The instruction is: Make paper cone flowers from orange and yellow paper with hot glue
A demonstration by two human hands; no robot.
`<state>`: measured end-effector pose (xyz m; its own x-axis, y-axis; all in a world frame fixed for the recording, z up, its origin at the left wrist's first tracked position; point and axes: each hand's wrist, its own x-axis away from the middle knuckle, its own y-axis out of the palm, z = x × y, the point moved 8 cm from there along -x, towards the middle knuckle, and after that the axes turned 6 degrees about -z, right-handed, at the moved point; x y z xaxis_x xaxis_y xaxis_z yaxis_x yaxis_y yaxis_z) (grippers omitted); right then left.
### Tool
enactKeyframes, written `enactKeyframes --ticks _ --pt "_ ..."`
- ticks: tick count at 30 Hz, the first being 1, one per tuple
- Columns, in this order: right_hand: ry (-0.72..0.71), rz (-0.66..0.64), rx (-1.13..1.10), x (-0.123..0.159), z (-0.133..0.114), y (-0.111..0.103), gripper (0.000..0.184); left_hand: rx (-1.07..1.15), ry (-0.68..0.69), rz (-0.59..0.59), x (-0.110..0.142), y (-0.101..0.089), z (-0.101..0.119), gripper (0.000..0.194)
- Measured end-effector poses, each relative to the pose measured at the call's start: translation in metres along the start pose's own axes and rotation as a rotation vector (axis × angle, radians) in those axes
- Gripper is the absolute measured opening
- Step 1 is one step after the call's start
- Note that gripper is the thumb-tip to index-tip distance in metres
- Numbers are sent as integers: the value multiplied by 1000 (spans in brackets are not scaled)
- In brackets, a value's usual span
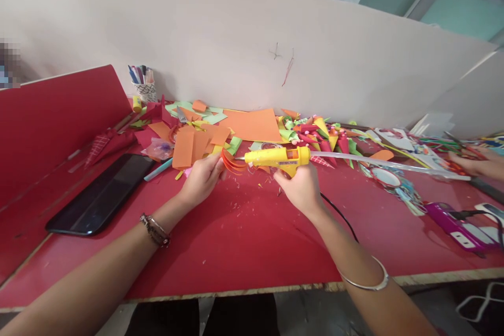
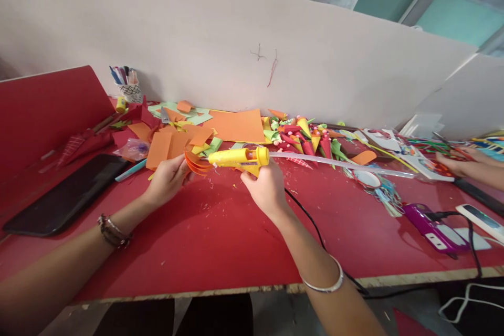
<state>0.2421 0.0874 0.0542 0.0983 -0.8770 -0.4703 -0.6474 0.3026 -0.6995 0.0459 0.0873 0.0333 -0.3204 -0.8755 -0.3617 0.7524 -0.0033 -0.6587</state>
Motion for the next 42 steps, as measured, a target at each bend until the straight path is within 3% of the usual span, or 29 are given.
enactKeyframes --ticks 12,22,27,30,34,42 --pt "-16 21 37 0 4 0 3 -78 96 91 2 -9 7 34" --pt "-28 73 46 -5 5 -9 14 -119 108 76 2 -6 5 35" --pt "70 61 83 -15 40 -19 19 -137 191 -18 1 2 9 33" --pt "194 -74 108 -20 74 -19 21 -140 209 -50 1 5 10 33" --pt "191 -231 -17 -23 103 -16 32 -143 183 -59 0 4 6 33" --pt "453 -139 73 -17 169 -47 33 -176 156 -62 0 4 3 33"
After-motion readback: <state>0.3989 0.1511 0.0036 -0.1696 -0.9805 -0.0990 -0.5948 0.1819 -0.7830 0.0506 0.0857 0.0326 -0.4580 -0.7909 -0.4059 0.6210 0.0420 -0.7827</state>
